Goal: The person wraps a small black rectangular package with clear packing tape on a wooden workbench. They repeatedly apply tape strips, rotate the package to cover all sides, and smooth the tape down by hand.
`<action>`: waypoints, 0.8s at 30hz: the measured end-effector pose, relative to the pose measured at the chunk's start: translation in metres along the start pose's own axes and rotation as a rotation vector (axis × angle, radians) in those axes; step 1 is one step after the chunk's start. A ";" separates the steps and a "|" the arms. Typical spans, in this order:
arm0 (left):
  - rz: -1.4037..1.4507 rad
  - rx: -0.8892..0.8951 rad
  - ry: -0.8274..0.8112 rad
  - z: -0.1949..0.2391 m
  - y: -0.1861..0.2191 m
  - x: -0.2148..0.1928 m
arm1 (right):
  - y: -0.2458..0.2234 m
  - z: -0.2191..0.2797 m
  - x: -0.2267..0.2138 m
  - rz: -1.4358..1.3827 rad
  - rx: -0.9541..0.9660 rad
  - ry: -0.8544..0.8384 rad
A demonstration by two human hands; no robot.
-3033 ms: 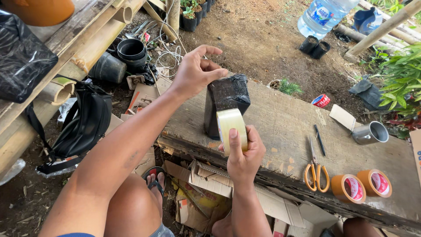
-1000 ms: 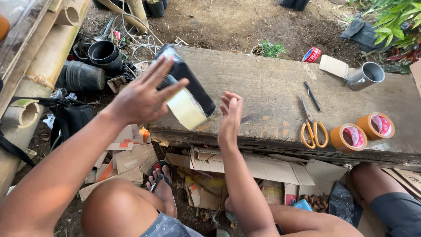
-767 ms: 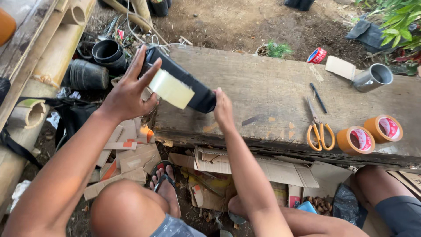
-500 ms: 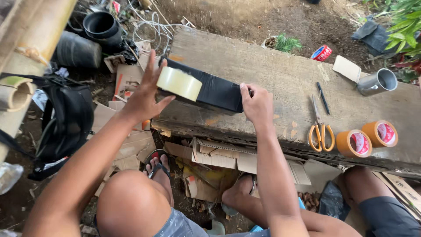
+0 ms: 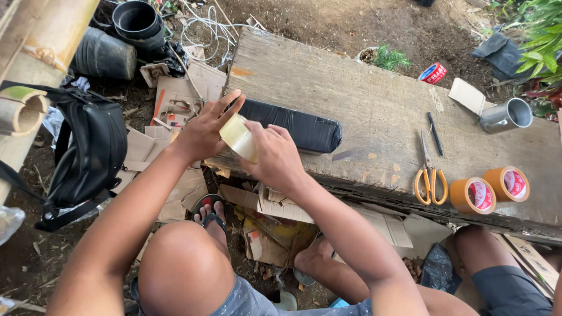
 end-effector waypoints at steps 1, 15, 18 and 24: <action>0.018 -0.054 -0.022 0.001 0.001 0.000 | -0.001 -0.004 0.002 -0.044 0.073 -0.091; 0.386 -0.095 0.329 0.000 0.005 0.019 | 0.041 -0.002 -0.043 -0.018 0.126 -0.229; 0.489 -0.165 0.572 -0.008 0.016 0.039 | 0.042 -0.002 -0.046 -0.004 0.134 -0.286; 0.236 -0.159 0.698 -0.023 0.022 0.055 | 0.050 0.002 -0.057 0.020 0.211 -0.304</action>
Point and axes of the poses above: each hand's wrist, its own z-axis away from the middle knuckle, its own x-axis out of the palm, y = z × x, the point moved 2 cm from there along -z, towards the middle knuckle, and after that the axes turned 14 degrees about x, right-handed, at the moved point
